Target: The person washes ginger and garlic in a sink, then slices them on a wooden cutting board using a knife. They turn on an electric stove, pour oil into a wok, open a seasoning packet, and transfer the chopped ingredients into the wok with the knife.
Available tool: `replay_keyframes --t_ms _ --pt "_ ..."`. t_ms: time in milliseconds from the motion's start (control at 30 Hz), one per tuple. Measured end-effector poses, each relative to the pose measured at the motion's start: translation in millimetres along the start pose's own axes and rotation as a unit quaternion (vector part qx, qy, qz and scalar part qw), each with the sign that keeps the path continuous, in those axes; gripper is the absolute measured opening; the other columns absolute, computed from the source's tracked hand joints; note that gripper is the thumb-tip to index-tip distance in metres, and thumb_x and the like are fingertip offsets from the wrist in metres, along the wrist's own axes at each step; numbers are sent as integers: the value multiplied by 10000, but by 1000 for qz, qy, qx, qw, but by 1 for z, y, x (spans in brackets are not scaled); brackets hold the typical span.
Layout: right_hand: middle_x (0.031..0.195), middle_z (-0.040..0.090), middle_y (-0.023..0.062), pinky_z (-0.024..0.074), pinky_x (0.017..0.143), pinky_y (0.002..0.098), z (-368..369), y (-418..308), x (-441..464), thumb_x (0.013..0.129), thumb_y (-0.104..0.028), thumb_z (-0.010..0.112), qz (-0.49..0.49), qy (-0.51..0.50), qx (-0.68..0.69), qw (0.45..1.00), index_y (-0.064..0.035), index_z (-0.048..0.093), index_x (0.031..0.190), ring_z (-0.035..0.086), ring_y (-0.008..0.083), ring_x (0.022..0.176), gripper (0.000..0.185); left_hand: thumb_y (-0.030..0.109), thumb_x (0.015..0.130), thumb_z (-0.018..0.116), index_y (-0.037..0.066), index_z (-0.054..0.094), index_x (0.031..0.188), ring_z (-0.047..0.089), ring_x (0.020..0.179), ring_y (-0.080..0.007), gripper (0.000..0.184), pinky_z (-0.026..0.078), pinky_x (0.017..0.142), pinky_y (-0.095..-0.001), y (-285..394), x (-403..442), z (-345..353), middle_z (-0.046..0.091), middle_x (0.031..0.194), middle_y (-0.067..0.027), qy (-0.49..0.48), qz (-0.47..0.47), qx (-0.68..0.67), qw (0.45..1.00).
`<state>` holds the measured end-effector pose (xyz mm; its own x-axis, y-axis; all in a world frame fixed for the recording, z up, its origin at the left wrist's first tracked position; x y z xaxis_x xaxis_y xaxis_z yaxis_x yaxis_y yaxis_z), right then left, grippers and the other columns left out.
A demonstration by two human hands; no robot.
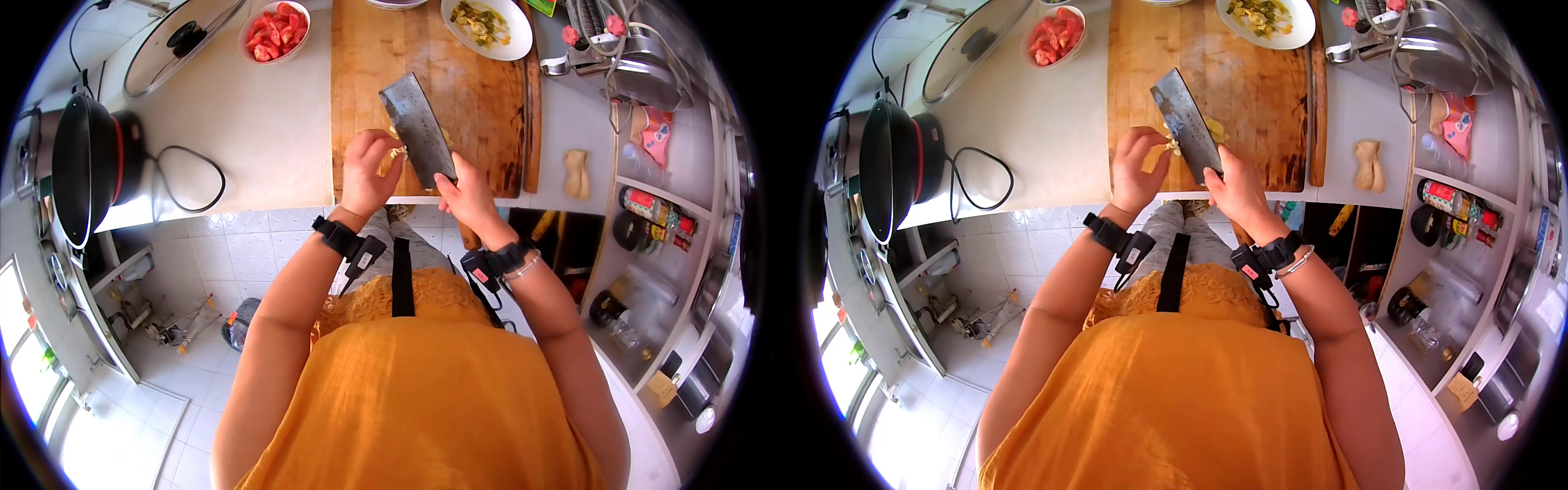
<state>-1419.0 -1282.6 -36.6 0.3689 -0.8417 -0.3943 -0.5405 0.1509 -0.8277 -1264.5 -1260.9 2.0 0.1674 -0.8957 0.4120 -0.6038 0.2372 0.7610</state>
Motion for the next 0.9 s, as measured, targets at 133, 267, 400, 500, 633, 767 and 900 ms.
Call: replay_keyframes --t_ms 133,267,400,500,633,767,900 --pt "607 541 39 443 397 237 3 1 0 882 -84 543 11 -14 66 998 49 463 1081 551 102 456 253 10 681 652 85 605 816 549 818 -278 161 416 704 -376 -19 -2 26 563 877 -75 -13 11 62 998" --pt "535 510 113 447 424 294 -10 3 1 855 -84 545 9 11 112 994 69 493 955 575 157 430 189 37 694 636 111 611 821 540 815 -248 148 381 700 -380 -25 -4 20 561 861 -45 -6 -9 107 994" --pt "764 556 96 471 501 316 -32 -25 -2 829 -57 569 -152 41 -120 980 -11 537 1014 610 222 582 194 21 709 625 89 612 848 542 817 -281 155 410 728 -379 -47 2 -15 562 851 -90 34 -65 54 996" --pt "925 509 46 479 560 338 -33 -54 -17 785 -34 567 -256 45 -295 919 -104 564 967 581 260 715 195 -14 724 617 44 612 865 552 713 -216 152 467 650 -313 -76 11 -56 580 848 -97 27 -116 46 992" --pt "808 479 49 449 517 346 -19 -61 -30 765 -87 584 -409 60 -395 820 -103 564 825 552 230 660 65 -14 758 628 28 619 893 572 719 -147 142 462 658 -273 -63 18 -50 602 853 -70 -131 -112 -26 985" --pt "766 471 39 457 542 320 -5 -66 -34 729 -93 591 -487 48 -395 777 -109 533 768 552 204 666 72 -49 738 640 28 607 902 580 728 -175 184 475 651 -279 -7 -1 8 572 855 -73 -352 -56 -133 925" --pt "757 442 13 480 594 274 4 -73 -36 695 -109 578 -521 41 -420 742 -126 458 707 544 152 657 121 -66 736 621 17 591 873 582 729 -200 163 475 642 -282 -8 0 31 548 845 -86 -350 -10 -116 929"
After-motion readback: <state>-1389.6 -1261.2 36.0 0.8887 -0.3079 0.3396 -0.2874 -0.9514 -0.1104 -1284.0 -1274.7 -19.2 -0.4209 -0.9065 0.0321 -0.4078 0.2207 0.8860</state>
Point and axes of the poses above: each hand's wrist, its own x-axis towards the middle knuckle, its own z-axis out of the palm, y = z × x, the point moved 10 cm from there along x, towards the middle knuckle
